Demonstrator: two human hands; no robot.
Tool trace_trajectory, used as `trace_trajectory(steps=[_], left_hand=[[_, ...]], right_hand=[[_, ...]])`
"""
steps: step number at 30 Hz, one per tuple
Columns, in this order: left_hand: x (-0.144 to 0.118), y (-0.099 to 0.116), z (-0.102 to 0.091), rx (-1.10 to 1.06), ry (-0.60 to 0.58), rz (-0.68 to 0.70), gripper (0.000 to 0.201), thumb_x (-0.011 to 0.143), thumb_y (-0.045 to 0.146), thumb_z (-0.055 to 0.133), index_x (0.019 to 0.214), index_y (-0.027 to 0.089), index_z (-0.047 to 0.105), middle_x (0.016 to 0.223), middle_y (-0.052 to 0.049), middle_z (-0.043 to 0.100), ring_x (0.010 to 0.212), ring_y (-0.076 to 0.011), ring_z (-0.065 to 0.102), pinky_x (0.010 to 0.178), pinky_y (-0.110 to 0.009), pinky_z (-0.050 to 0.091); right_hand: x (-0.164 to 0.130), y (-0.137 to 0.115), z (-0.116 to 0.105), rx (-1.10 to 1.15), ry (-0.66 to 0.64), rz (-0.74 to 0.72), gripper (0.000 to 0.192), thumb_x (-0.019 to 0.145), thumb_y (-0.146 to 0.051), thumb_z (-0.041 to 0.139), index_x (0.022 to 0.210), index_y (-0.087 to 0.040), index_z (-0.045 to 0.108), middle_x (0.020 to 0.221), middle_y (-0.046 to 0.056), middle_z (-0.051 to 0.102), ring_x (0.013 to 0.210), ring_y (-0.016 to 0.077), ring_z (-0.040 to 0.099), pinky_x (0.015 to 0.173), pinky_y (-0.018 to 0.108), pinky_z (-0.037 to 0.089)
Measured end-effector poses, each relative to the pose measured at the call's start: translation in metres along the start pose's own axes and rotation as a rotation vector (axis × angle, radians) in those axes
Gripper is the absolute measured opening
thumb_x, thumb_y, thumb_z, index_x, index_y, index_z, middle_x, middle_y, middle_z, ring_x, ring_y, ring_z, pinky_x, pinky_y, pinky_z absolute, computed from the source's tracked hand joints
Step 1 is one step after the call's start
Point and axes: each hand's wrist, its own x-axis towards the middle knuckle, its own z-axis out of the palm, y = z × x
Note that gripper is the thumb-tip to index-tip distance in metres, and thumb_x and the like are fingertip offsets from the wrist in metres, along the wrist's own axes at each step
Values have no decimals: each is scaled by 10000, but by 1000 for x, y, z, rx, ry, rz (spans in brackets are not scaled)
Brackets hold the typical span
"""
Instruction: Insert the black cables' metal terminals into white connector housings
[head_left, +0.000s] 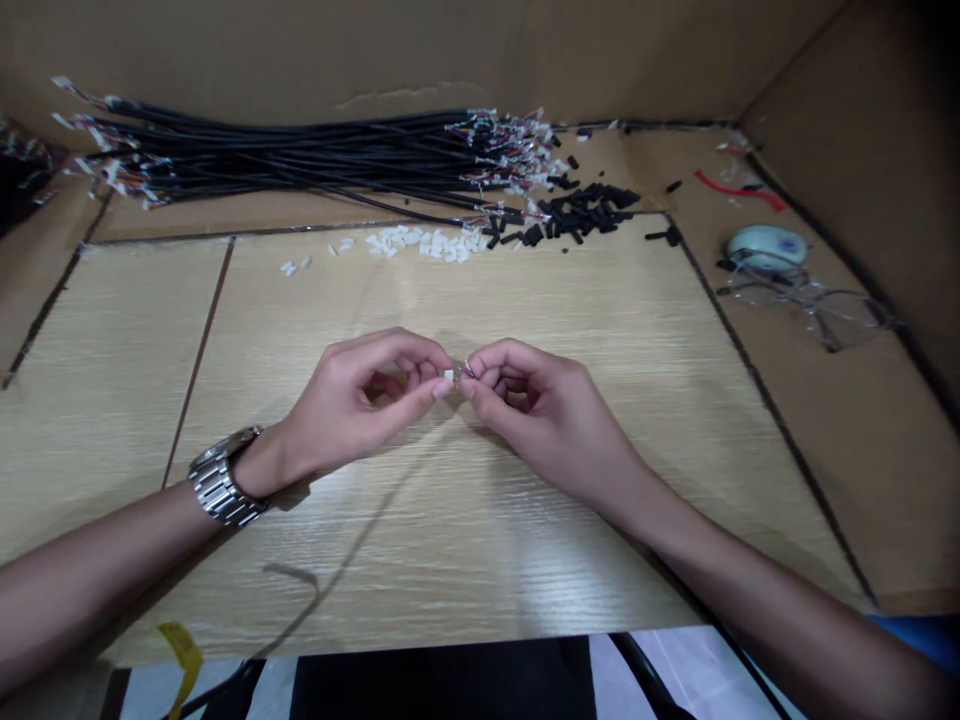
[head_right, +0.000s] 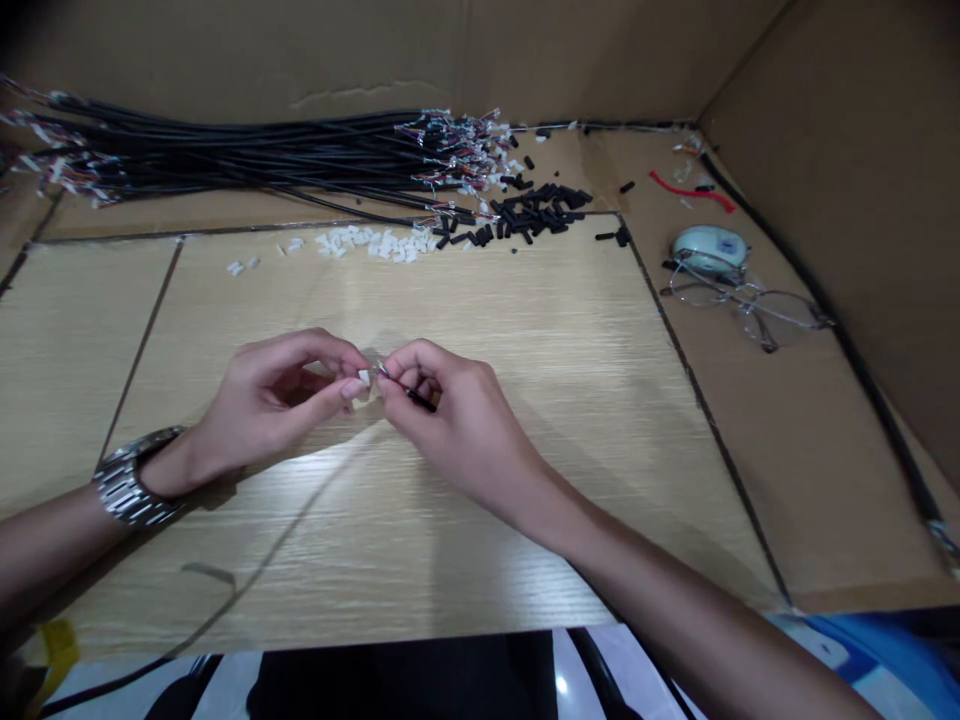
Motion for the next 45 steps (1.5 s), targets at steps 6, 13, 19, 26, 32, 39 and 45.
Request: trace_trajectory(steps=[6,13,19,26,32,39,45], left_hand=[[-1,0,0,51,-2,72,100,886,246,665,966,206,709,897,-20,750,694,-107,692,588,-187,556],[-5,4,2,52,11,-70,101,895,276,659,975,229,699,902,-10,755,670,-112,699,602,-201,583],[4,0,0,-269,26,-286,151,877,324,683,926,184,714,797,-47,756,669,-159,719,567,-243,623],[8,0,-2,-364,-27,-334,113,824,254,745,903,174,730,777,-44,761,693,-166,732,552,-224,629],[7,-2,-2,-372,-83,-305,140,835,279,732,928,175,737,831,-45,774,749,-155,738,585,-199,616],[7,0,-2,-342,-52,-331,144,818,280,746,923,180,747,841,-46,776,704,-145,731,571,-191,610],[6,-1,-2,-340,-60,-349,117,819,268,749,917,205,748,841,-44,774,696,-159,731,563,-213,621]], right_hand=[[-2,2,2,-203,29,-115,45,893,-203,592,861,-172,597,712,-30,601,626,88,545,570,211,415],[-1,-2,-2,-266,71,-132,53,889,-221,599,859,-177,598,732,-18,616,637,99,547,582,229,405],[6,-5,-7,20,75,39,84,844,-217,640,799,-159,598,688,-21,563,611,88,505,534,212,378],[2,-1,-4,-62,47,-15,83,874,-239,626,842,-165,606,704,-23,566,637,92,507,576,221,397],[0,-3,-4,-122,50,-53,68,883,-235,613,855,-175,601,713,-24,579,649,101,538,594,226,417],[-1,-5,-3,-117,52,-61,62,874,-222,619,839,-175,598,709,-28,577,646,95,534,589,218,415],[-1,-5,-3,-144,64,-65,59,865,-221,622,834,-178,596,707,-25,577,639,98,534,576,220,412]])
